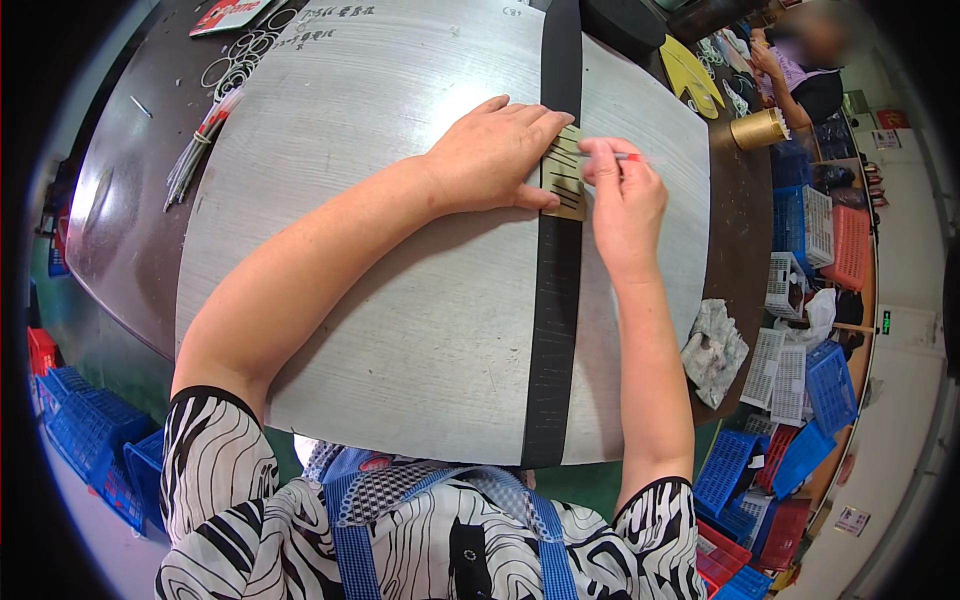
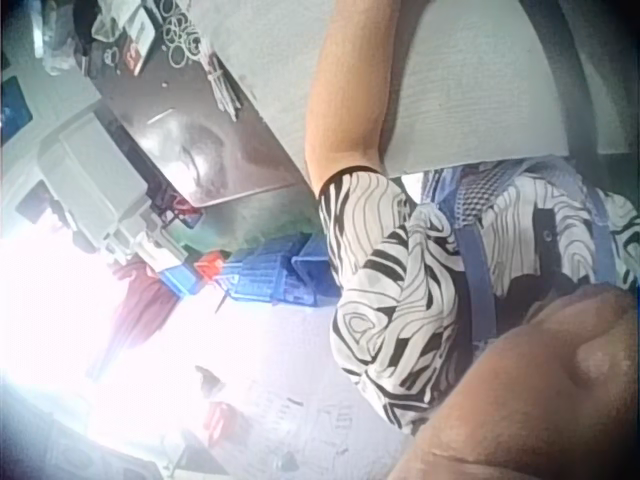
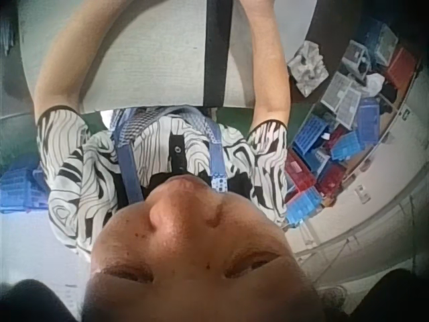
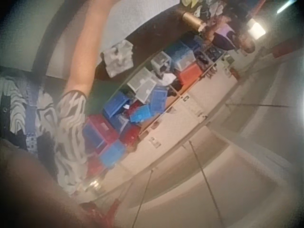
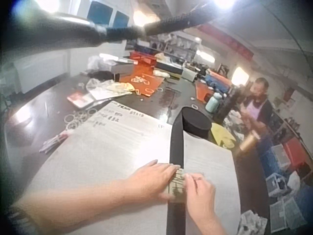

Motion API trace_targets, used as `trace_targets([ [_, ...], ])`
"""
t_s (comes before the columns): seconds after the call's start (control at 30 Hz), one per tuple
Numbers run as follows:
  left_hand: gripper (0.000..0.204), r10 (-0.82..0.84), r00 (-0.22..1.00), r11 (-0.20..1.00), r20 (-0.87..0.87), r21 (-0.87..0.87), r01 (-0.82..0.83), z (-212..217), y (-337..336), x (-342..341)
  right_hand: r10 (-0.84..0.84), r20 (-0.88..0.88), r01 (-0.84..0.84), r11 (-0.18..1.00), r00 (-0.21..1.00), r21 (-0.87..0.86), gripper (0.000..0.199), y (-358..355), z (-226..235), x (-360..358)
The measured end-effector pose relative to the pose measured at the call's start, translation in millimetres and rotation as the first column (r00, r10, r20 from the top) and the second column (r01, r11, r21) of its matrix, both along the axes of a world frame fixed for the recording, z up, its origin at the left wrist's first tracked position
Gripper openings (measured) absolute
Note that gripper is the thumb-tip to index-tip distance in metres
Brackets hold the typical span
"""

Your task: Mark lines on a black strip of material using a template and a silver pen.

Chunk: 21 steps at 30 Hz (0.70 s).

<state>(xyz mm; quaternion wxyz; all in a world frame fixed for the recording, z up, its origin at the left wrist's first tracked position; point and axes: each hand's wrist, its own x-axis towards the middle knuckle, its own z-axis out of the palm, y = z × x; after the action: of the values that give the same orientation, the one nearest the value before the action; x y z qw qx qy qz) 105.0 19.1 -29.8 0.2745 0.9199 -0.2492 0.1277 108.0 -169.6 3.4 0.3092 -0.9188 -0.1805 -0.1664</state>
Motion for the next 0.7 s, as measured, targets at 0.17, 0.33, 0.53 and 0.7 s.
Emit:
trace_targets([
  [0.17, 0.089, 0.001, 1.000, 1.000, 0.013, 0.005, -0.001, -1.2, -0.1, 0.4, -0.019, -0.040, 0.017, 0.999, 0.999, -0.040, 0.026, -1.0, 0.8, 4.4],
  [0.33, 0.090, 0.004, 1.000, 1.000, -0.030, 0.019, -0.003, 2.0, -0.9, -0.9, 0.021, -0.017, -0.020, 0.998, 1.000, 0.061, 0.026, 2.5, -5.6, 8.8],
  [0.53, 0.093, 0.000, 0.999, 0.999, -0.047, 0.033, 0.002, 4.5, 0.4, -1.6, -0.025, -0.038, 0.025, 1.000, 0.999, -0.003, 0.026, -1.2, 1.3, 15.2],
  [0.7, 0.090, 0.015, 0.995, 1.000, -0.100, -0.002, -0.015, 6.8, -0.9, -2.5, 0.067, 0.009, -0.067, 0.994, 0.998, 0.088, 0.026, 11.2, -9.4, 19.6],
])
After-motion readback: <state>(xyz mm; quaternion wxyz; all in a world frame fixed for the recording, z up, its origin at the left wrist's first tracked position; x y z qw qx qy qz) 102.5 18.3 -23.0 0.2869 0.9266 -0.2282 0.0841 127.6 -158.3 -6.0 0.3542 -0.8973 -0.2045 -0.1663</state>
